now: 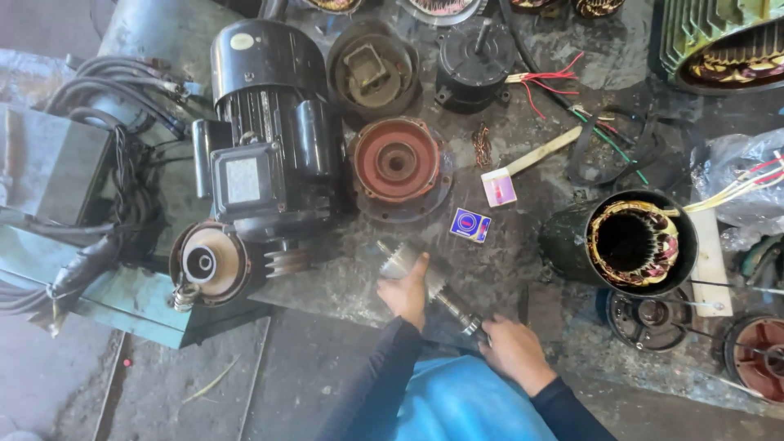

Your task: The person unpacks small boxes containing bearings and places them onto a motor rotor shaft. They handle the rotor and bearings by hand, aligning and seating the bearings on the shaft. The rotor is then set aside on the workbench.

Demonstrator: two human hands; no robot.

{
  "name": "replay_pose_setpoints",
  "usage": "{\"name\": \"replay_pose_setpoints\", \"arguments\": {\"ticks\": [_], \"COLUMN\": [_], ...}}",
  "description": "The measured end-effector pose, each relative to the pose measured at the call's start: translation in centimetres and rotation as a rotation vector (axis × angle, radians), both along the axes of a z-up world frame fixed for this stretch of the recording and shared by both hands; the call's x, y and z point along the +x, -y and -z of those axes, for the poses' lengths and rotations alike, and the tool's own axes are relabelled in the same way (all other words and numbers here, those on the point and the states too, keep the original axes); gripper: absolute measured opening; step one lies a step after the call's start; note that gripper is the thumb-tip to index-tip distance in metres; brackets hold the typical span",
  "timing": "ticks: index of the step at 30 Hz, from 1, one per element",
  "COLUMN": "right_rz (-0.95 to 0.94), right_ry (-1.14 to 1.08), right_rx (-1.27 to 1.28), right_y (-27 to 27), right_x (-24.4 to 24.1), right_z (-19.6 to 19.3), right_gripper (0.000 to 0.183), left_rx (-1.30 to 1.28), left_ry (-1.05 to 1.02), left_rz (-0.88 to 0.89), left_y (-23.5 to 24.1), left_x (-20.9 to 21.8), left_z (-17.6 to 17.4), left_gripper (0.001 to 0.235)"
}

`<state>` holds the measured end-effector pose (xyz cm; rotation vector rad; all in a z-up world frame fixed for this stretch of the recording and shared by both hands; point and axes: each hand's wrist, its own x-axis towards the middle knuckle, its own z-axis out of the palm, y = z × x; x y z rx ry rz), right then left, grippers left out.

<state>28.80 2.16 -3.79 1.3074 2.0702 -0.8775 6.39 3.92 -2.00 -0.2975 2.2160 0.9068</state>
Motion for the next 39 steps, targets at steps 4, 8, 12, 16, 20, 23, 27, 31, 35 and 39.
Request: {"name": "replay_pose_setpoints", "arguments": {"ticks": [4, 8, 12, 16, 20, 23, 27, 31, 35, 39], "right_rz": [-0.03, 0.03, 0.056, 0.112, 0.246, 0.339, 0.446, 0.463, 0.402, 0.416], "right_ry": [-0.133, -0.15, -0.224, -0.316, -0.325, -0.459, -0.613, -0.626, -0.834, -0.863], "right_rx": [0.094, 0.151, 0.238, 0.294, 0.388, 0.369, 0.286, 0.284, 0.199, 0.171], "right_y": [2.5, 3.3, 1.9, 0.3, -1.6, -3.2, -4.1, -4.6, -6.2, -7.1], "right_x": [0.9, 1.7, 2.4, 0.4, -2.9, -3.9, -2.7, -3.4, -7.1, -10.2], "right_z": [1.4, 1.6, 2.1, 1.2, -1.7, -3.2, -2.3, -1.9, -5.6, -6.9], "right_gripper": [0.018, 0.036, 0.057, 0.044, 0.053, 0.046, 0.038, 0.037, 0.055, 0.054], "left_rx": [0.112, 0.222, 0.233, 0.6, 0.804, 0.983, 1.033, 1.07, 1.091, 1.11], "left_ry": [0.019, 0.198, 0.318, 0.217, -0.06, -0.306, -0.616, -0.582, -0.508, -0.408], "left_rz": [0.028, -0.2, -0.311, -0.314, -0.046, 0.234, 0.535, 0.602, 0.706, 0.78], "left_y": [0.6, 1.0, 0.4, 0.6, 0.3, -0.1, -0.7, -1.1, -1.8, -2.2], "left_x": [-0.6, -0.3, -0.8, -1.1, -2.1, -3.3, -4.6, -4.1, -3.6, -3.2], "left_z": [-3.1, -5.8, -9.9, -8.9, -9.9, -11.2, -12.3, -13.7, -13.9, -14.3], "left_gripper": [0.111, 0.12, 0.122, 0.035, 0.073, 0.104, 0.118, 0.111, 0.11, 0.107]}}
